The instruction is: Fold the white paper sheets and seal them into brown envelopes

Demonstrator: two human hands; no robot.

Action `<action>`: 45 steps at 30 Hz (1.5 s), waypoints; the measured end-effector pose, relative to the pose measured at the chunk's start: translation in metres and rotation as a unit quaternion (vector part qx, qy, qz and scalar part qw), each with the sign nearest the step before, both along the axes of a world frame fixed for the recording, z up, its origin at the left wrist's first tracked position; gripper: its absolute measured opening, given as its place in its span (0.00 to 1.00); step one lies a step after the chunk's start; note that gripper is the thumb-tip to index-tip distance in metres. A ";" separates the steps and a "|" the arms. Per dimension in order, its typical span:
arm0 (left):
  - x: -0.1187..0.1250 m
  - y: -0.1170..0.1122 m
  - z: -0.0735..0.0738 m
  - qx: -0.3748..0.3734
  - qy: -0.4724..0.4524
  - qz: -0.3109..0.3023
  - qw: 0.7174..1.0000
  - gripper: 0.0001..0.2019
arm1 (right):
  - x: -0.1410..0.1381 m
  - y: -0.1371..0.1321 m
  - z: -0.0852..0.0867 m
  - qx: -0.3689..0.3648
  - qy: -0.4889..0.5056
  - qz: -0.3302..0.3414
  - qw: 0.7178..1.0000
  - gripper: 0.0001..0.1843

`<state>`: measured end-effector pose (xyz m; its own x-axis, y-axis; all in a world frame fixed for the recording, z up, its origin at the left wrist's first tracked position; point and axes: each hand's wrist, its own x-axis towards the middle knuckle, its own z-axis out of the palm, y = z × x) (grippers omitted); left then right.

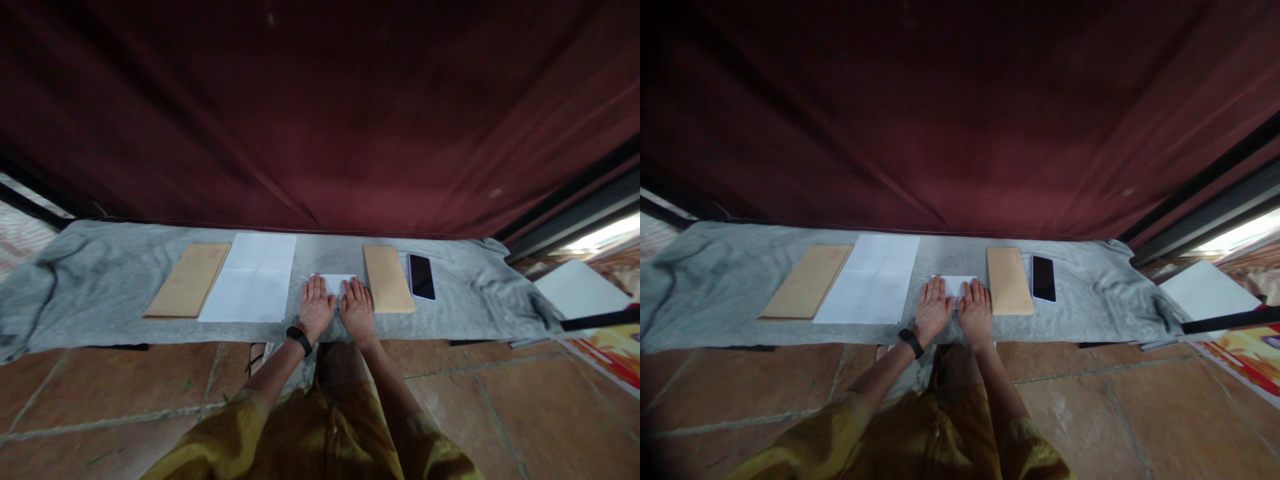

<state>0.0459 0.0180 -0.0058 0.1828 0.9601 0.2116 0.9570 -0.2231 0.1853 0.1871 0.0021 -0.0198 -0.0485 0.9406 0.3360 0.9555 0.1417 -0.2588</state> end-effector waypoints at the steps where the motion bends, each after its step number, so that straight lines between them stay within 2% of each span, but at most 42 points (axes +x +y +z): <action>1: 0.000 0.000 0.000 0.000 0.000 0.003 1.000 0.31 | 0.000 0.000 0.001 0.000 -0.001 0.000 1.000 0.27; 9: -0.003 0.001 -0.006 0.017 -0.010 0.013 1.000 0.32 | -0.004 -0.001 0.001 0.004 -0.009 -0.040 0.999 0.26; 17: -0.007 0.002 -0.005 0.022 -0.018 0.007 1.000 0.31 | -0.006 0.001 0.001 -0.001 0.002 -0.041 0.999 0.28; 19: -0.009 0.001 -0.003 0.034 -0.022 -0.008 0.999 0.29 | -0.006 0.001 0.002 -0.004 0.005 -0.042 0.999 0.28; 24: -0.005 -0.007 0.001 0.045 -0.034 -0.134 0.989 0.26 | -0.006 0.000 0.008 -0.017 0.007 -0.037 0.999 0.27; 31: -0.006 -0.019 0.001 0.027 -0.003 -0.195 0.980 0.24 | -0.006 -0.001 0.011 -0.007 0.014 -0.039 0.999 0.27; 37: -0.015 -0.031 -0.002 0.040 0.015 -0.189 0.981 0.24 | -0.007 -0.001 0.012 -0.013 0.021 -0.047 0.999 0.25; 45: -0.015 -0.034 0.000 0.047 0.031 -0.188 0.981 0.25 | -0.006 -0.004 0.018 -0.018 0.018 -0.035 0.999 0.28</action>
<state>0.0311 -0.0160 -0.0060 0.5356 0.7993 0.2726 0.8126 -0.5757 0.0913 0.1808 -0.0017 -0.0018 0.0299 0.9525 0.3031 0.9530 0.0643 -0.2960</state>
